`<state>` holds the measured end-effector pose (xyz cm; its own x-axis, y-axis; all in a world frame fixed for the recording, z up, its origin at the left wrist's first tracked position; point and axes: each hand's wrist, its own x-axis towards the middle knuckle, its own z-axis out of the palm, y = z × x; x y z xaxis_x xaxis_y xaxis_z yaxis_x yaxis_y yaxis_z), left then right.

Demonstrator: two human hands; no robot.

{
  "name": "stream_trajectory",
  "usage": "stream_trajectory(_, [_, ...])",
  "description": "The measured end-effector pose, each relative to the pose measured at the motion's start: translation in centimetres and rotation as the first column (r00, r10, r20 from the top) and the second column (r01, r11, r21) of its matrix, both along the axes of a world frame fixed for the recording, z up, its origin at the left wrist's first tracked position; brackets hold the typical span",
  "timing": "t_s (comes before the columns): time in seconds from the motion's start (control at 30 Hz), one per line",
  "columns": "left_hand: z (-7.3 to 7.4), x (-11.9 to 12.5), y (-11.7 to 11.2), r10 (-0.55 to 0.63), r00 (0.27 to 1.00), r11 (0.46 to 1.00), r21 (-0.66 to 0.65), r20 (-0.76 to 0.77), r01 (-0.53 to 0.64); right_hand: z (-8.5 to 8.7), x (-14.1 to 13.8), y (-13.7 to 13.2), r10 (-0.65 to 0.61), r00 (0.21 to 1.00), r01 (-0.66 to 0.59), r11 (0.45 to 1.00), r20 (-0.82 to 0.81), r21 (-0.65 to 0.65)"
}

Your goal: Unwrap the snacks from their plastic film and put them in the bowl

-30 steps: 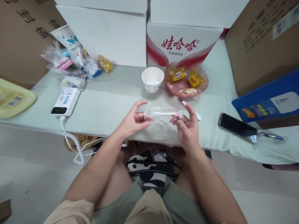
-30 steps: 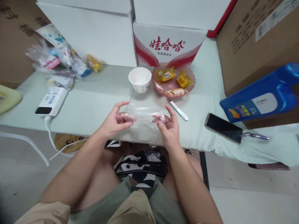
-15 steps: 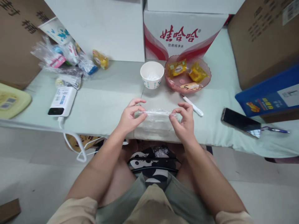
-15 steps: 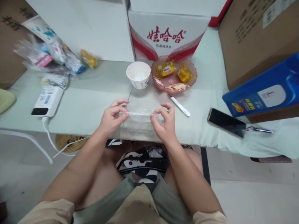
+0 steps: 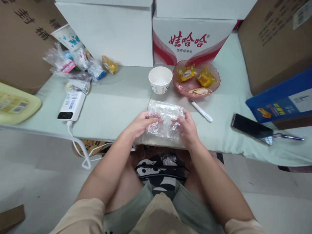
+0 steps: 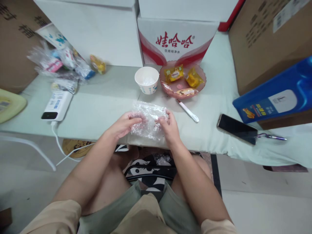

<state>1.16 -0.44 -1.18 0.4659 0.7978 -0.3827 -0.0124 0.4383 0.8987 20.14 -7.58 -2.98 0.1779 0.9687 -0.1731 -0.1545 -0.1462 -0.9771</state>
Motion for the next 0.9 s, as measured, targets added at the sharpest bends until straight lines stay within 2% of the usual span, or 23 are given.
stream_trajectory(0.13, [-0.2, 0.2, 0.1, 0.047, 0.999, 0.996, 0.077, 0.011, -0.048, -0.2, 0.3, 0.3, 0.091, 0.995, -0.094, 0.99, -0.03, -0.106])
stream_trajectory(0.2, [-0.3, 0.1, 0.2, 0.022, 0.998, 0.99, 0.14, -0.063, -0.013, -0.2, 0.4, 0.3, 0.073, 0.997, -0.07, 0.995, 0.037, -0.078])
stream_trajectory(0.3, [-0.5, -0.4, 0.2, -0.011, 0.98, 0.969, 0.238, -0.199, 0.059, -0.1, 0.8, 0.2, 0.073, 0.972, -0.063, 0.997, 0.225, -0.053])
stream_trajectory(0.4, [-0.4, -0.8, 0.0, -0.033, 0.984, 0.975, 0.209, -0.176, 0.07, 0.0, 1.2, 0.0, 0.113, 0.942, -0.1, 0.993, 0.316, -0.057])
stream_trajectory(0.53, [-0.2, -0.9, 0.1, 0.003, 0.996, 0.983, 0.185, -0.087, 0.013, 0.2, 1.6, -0.3, 0.128, 0.952, -0.123, 0.992, 0.278, -0.035])
stream_trajectory(0.63, [-0.3, -0.8, 0.3, -0.027, 0.993, 0.981, 0.186, -0.119, 0.049, 0.4, 1.8, -0.4, 0.149, 0.952, -0.146, 0.989, 0.268, -0.031])
stream_trajectory(0.8, [-0.3, -0.7, 0.7, -0.091, 0.944, 0.955, 0.241, -0.318, 0.173, 1.0, 1.8, -0.2, 0.152, 0.988, -0.152, 0.988, -0.001, -0.024])
stream_trajectory(0.9, [-0.3, -0.6, 0.6, -0.105, 0.968, 0.937, 0.304, -0.229, 0.174, 1.2, 1.8, -0.1, 0.172, 0.978, -0.179, 0.982, -0.114, -0.056])
